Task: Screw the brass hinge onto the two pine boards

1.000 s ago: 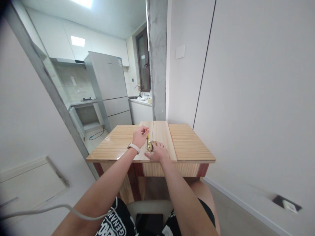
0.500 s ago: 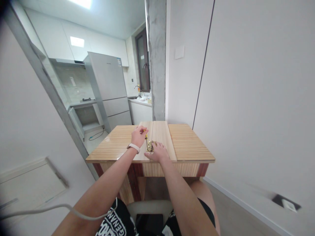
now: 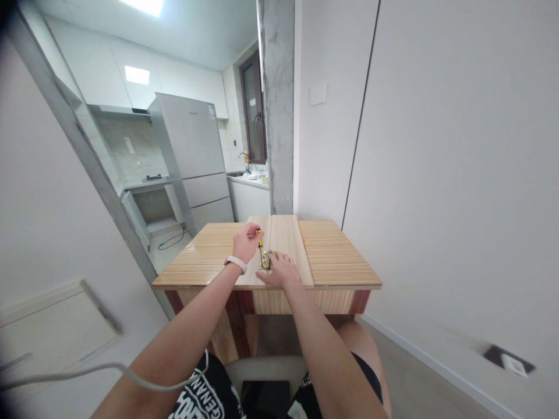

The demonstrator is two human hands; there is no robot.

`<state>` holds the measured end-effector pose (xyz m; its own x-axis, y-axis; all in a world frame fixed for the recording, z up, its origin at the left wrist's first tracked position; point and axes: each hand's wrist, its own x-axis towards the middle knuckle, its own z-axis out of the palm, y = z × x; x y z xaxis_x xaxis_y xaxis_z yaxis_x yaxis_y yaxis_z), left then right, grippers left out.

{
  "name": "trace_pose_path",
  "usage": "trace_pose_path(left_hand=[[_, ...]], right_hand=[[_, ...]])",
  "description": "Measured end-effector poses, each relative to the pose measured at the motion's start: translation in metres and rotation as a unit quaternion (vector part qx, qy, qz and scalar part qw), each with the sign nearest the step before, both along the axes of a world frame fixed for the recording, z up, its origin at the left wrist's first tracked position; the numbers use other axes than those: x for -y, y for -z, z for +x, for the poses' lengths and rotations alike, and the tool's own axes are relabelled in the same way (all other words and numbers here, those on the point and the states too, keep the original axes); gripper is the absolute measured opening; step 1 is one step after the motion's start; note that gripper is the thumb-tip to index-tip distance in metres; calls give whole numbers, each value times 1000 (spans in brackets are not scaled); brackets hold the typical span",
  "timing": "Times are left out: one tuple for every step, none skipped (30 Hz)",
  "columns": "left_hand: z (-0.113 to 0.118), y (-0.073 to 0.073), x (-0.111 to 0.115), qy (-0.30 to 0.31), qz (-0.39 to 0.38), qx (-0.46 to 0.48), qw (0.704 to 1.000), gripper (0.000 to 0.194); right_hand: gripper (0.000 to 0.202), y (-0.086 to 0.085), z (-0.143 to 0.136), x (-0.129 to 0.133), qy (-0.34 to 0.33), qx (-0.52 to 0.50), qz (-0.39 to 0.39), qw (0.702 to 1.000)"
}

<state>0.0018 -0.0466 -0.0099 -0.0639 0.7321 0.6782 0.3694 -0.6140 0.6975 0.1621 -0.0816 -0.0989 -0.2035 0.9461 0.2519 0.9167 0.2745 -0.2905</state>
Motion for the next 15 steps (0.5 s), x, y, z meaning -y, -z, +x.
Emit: trace_pose_path(left_hand=[[0, 1, 0, -4, 6, -2, 1000, 10], [0, 2, 1, -8, 12, -7, 1000, 7], [1, 2, 2, -14, 18, -14, 1000, 6], [1, 2, 2, -21, 23, -20, 999, 6], [2, 2, 3, -28, 25, -27, 999, 8], [2, 2, 4, -36, 25, -32, 999, 10], [2, 1, 5, -43, 24, -37, 998, 12], [3, 1, 6, -49, 22, -40, 998, 13], [3, 0, 6, -54, 20, -43, 997, 13], [3, 0, 7, -59, 19, -45, 997, 12], [3, -1, 7, -64, 20, -48, 997, 12], [3, -1, 8, -69, 20, -50, 996, 11], [3, -2, 8, -74, 21, -52, 996, 10], [3, -2, 8, -77, 21, -54, 995, 10], [4, -2, 7, -78, 21, -56, 995, 10]], right_hand=[[102, -1, 0, 0, 1, 0, -1, 1000], [101, -1, 0, 0, 2, 0, -3, 1000], [101, -2, -1, 1, 2, 0, -6, 1000], [101, -3, -1, 1, 1, 0, -8, 1000], [100, -3, -1, 1, 1, 1, -10, 1000], [100, -4, -1, 2, 0, 1, -11, 1000], [99, -4, -1, 2, 0, 2, -11, 1000], [98, -4, -1, 2, 0, 2, -9, 1000], [98, -4, -1, 3, 0, 2, -6, 1000], [98, -4, -1, 3, -1, 2, -2, 1000], [98, -4, -1, 3, -2, 2, 2, 1000], [98, -3, -1, 3, -3, 1, 6, 1000], [99, -2, -1, 2, -3, 1, 8, 1000], [99, -2, -1, 2, -3, 1, 8, 1000], [100, -2, -1, 2, -2, 1, 6, 1000]])
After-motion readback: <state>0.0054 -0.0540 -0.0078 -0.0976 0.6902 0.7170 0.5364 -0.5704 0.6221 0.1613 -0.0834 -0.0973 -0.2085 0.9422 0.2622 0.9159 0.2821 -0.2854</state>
